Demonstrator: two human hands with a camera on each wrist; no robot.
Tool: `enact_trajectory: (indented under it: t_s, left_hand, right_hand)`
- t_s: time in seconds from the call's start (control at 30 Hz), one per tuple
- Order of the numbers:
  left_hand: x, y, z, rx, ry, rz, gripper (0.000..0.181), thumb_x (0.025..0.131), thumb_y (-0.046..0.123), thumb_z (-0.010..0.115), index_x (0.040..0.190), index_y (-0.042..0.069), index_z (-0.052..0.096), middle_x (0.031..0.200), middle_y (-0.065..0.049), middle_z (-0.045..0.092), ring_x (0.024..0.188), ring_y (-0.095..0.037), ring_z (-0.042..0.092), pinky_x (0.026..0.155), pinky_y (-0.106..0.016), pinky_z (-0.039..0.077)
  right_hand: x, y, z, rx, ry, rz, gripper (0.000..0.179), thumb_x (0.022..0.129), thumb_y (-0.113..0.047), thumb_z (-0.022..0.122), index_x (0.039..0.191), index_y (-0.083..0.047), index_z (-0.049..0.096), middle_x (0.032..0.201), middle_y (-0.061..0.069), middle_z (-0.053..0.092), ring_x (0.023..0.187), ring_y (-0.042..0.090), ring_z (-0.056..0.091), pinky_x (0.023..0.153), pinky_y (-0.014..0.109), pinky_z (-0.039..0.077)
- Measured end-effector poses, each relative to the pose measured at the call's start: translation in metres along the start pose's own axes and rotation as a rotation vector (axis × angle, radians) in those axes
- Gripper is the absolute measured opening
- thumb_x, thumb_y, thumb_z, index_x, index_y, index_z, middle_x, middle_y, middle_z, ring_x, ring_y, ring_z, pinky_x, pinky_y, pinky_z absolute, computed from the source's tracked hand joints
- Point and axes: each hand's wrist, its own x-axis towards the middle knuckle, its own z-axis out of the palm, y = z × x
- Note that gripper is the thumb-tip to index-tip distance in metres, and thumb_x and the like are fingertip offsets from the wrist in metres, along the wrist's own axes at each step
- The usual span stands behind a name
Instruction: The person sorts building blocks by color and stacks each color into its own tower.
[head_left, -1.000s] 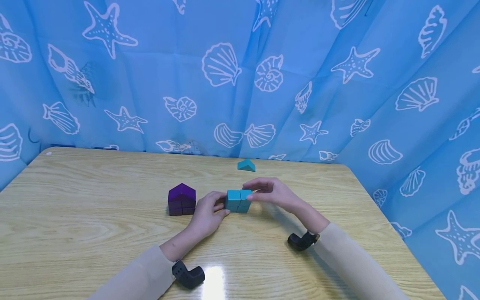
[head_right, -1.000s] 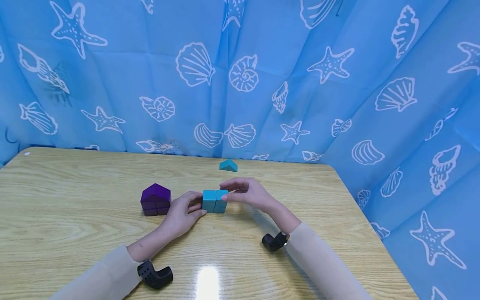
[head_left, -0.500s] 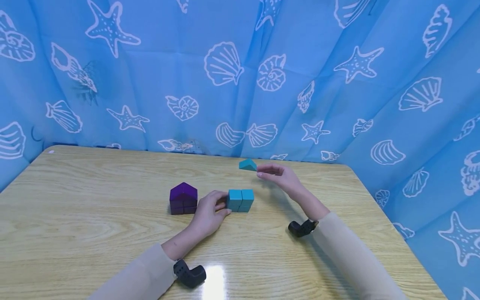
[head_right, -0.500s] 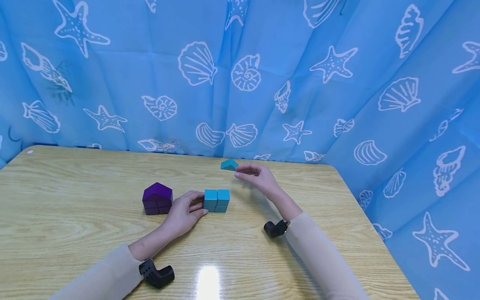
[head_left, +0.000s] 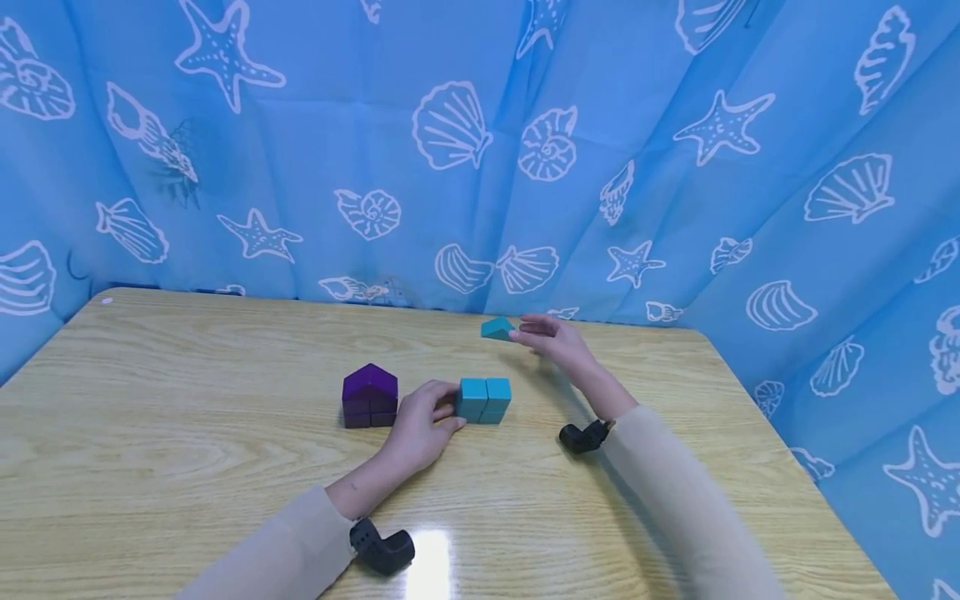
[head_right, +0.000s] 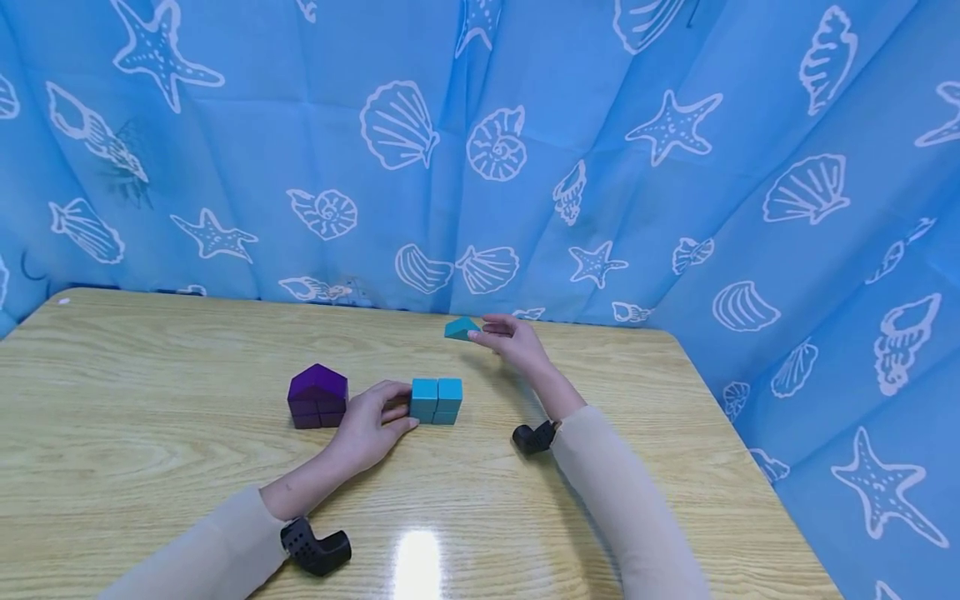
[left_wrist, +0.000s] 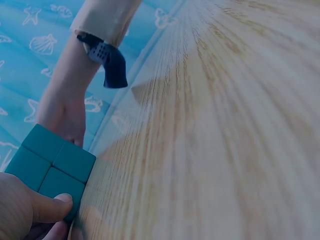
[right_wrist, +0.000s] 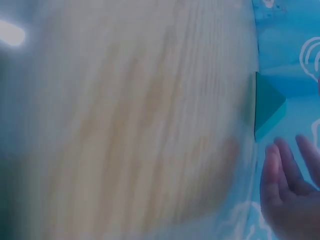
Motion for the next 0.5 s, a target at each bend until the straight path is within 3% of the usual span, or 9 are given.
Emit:
enact_trajectory:
  t_s: [0.2,0.5]
  left_hand:
    - [-0.001,-0.001,0.0,0.003,0.003,-0.013,0.039,0.085,-0.008,0.066,0.123,-0.005,0.058,0.121,-0.02,0.059,0.115,-0.034,0.059,0.093,-0.033,0.055]
    - [0.0,0.0,0.0,0.005,0.005,0.003,0.04,0.084,-0.008,0.065,0.123,-0.006,0.057,0.122,-0.021,0.058,0.114,-0.036,0.06,0.092,-0.032,0.056]
  right_hand:
    - [0.013,0.001,0.003,-0.016,0.018,0.057,0.066,0.087,-0.04,0.069,0.142,-0.012,0.045,0.143,0.012,0.048,0.132,0.029,0.044,0.111,0.045,0.04]
    - [0.022,0.0,0.004,-0.021,-0.034,0.066,0.065,0.086,-0.035,0.071,0.143,-0.016,0.045,0.146,0.011,0.044,0.136,0.03,0.039,0.115,0.047,0.034]
